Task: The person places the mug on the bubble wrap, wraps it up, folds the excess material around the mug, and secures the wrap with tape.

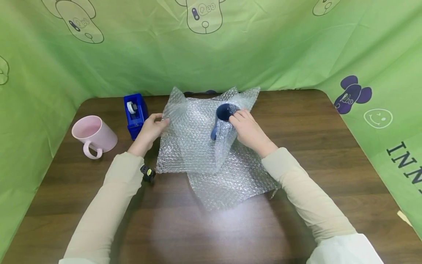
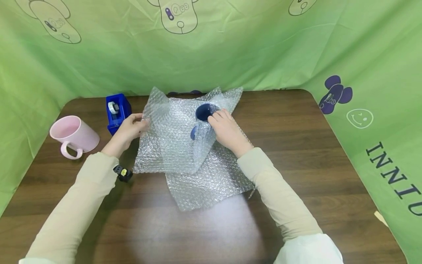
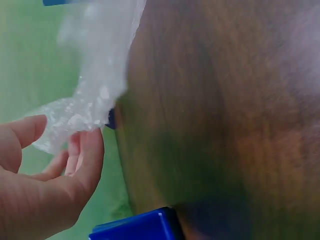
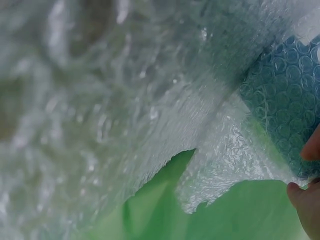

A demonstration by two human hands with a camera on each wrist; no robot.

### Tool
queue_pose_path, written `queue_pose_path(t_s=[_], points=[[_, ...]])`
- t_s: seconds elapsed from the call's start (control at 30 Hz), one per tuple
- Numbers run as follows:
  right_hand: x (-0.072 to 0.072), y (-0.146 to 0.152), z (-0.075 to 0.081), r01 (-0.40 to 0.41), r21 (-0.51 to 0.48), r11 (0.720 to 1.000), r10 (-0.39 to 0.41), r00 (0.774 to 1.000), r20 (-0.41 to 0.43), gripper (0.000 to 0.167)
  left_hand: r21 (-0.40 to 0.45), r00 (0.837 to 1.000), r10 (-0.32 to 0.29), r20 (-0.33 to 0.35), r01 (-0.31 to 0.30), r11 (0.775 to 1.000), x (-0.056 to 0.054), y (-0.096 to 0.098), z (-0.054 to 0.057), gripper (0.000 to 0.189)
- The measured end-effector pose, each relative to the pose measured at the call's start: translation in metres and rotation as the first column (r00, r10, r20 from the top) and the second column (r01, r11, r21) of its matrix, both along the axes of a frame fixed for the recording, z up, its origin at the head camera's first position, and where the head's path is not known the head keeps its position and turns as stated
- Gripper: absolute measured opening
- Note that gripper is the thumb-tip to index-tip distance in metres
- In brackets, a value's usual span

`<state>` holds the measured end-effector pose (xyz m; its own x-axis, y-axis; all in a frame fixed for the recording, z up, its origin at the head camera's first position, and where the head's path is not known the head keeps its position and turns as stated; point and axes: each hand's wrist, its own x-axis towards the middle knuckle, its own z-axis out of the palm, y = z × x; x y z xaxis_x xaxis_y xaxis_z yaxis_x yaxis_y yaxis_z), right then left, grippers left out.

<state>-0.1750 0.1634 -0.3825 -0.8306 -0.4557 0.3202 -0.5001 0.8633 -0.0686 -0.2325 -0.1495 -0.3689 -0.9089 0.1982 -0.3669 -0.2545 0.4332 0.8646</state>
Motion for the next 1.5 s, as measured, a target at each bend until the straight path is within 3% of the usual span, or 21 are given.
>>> queue_pose_path(t_s=[0.23,0.33,0.47,0.63,0.77,0.87,1.0,1.17,1.3,1.43,1.5], points=[[0.000,-0.001,-0.001,0.012,-0.003,1.000,-0.011,1.000,0.020,0.030,-0.110,0.982,-0.050,-0.181,0.031,0.993,-0.005,0.011,0.007,0.038],[0.000,-0.002,0.000,0.015,0.000,1.000,-0.015,1.000,0.026,0.030,-0.116,0.976,-0.064,-0.209,0.040,0.992,-0.005,0.015,0.016,0.031],[0.001,-0.002,0.002,0.023,0.011,1.000,-0.023,0.999,0.036,0.031,-0.117,0.971,-0.123,-0.204,0.101,0.988,-0.007,0.017,0.031,0.024],[0.000,-0.003,0.001,0.023,0.014,1.000,-0.024,0.999,0.049,0.031,-0.134,0.938,-0.240,-0.248,0.212,0.968,-0.008,0.030,0.043,0.018],[0.000,-0.003,0.001,0.021,0.009,1.000,-0.021,0.999,0.042,0.032,-0.090,0.909,-0.305,-0.283,0.292,0.952,-0.005,0.050,0.047,0.010],[0.000,-0.003,0.000,0.019,-0.001,1.000,-0.019,0.999,0.037,0.032,-0.052,0.890,-0.357,-0.284,0.358,0.932,-0.003,0.065,0.049,0.014],[-0.001,-0.002,-0.002,0.023,-0.006,1.000,-0.022,0.999,0.039,0.032,0.002,0.878,-0.415,-0.237,0.428,0.904,0.000,0.082,0.048,0.016],[-0.001,-0.003,-0.002,0.024,-0.002,1.000,-0.024,0.999,0.035,0.031,0.068,0.870,-0.451,-0.200,0.471,0.879,0.002,0.096,0.046,0.045],[-0.001,-0.003,-0.001,0.022,0.001,1.000,-0.022,0.999,0.025,0.032,0.036,0.865,-0.452,-0.217,0.470,0.882,0.004,0.106,0.047,0.041],[0.000,-0.003,0.000,0.017,-0.005,1.000,-0.017,1.000,0.011,0.033,-0.068,0.861,-0.461,-0.215,0.458,0.887,0.008,0.112,0.049,0.029],[-0.001,-0.003,0.000,0.019,-0.007,1.000,-0.019,1.000,0.010,0.033,-0.135,0.851,-0.480,-0.214,0.461,0.877,0.010,0.115,0.051,0.027]])
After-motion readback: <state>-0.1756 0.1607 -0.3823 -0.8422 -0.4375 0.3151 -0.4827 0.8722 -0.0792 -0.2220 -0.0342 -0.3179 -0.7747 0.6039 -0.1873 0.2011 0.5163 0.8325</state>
